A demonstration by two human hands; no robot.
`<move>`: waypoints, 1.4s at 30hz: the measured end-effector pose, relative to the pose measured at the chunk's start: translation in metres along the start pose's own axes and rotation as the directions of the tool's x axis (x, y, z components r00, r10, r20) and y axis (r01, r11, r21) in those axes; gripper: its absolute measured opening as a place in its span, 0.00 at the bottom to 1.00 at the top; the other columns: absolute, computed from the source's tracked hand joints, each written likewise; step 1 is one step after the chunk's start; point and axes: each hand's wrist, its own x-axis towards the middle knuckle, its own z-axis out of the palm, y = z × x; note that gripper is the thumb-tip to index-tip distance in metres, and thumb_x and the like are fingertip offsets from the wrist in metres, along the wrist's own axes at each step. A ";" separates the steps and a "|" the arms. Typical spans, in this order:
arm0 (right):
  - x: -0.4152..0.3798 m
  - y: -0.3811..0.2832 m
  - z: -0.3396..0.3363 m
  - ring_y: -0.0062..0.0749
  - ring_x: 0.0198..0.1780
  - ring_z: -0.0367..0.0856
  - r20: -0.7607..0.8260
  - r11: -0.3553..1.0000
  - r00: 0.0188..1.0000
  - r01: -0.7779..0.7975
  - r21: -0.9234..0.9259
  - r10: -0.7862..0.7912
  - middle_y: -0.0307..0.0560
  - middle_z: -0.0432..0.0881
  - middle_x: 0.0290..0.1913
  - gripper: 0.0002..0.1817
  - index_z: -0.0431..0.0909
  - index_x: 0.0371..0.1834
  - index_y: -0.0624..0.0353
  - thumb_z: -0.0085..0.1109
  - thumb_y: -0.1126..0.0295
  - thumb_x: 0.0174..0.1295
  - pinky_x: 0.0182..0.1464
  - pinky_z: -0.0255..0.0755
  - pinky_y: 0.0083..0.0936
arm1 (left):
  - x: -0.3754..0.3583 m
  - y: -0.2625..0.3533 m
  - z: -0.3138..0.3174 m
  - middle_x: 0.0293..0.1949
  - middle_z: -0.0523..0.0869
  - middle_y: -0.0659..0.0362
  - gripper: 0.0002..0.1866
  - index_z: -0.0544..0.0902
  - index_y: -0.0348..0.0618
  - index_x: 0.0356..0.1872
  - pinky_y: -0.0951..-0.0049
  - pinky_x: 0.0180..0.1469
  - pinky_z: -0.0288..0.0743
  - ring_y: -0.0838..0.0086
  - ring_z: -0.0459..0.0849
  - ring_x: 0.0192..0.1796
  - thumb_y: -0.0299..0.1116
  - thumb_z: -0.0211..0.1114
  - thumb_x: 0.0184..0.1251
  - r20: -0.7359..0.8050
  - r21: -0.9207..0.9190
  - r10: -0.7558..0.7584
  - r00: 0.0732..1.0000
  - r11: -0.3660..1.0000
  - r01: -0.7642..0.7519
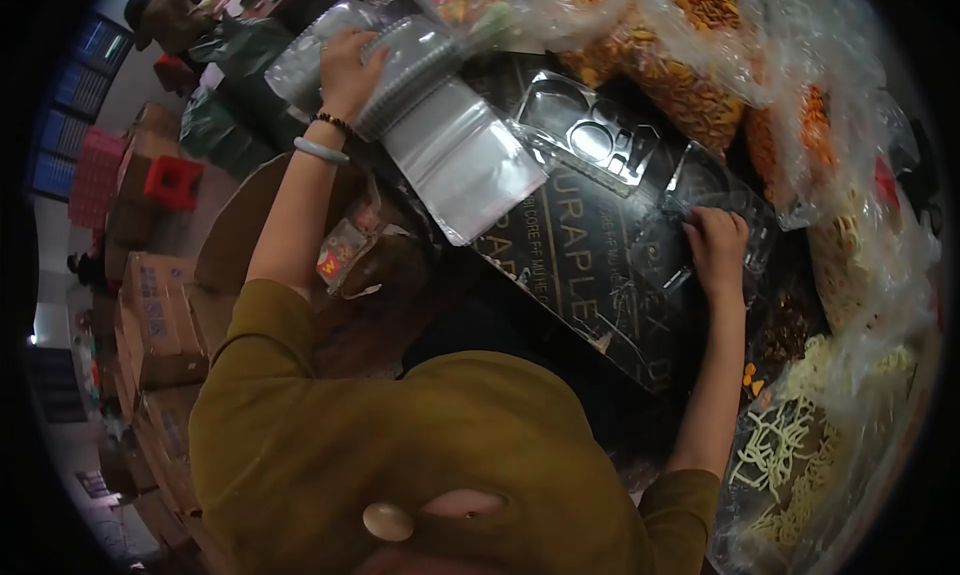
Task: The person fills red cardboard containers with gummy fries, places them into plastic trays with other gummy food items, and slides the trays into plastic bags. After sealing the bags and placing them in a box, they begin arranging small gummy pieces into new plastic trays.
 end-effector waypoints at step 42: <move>-0.003 0.005 0.005 0.40 0.49 0.77 -0.048 0.992 0.991 -0.123 0.005 0.123 0.45 0.81 0.44 0.17 0.78 0.43 0.59 0.68 0.65 0.53 0.60 0.60 0.35 | 0.061 -0.124 -0.014 0.43 0.82 0.42 0.19 0.79 0.37 0.45 0.58 0.50 0.75 0.48 0.80 0.49 0.28 0.62 0.49 0.664 0.256 -0.093 0.742 0.961 -0.109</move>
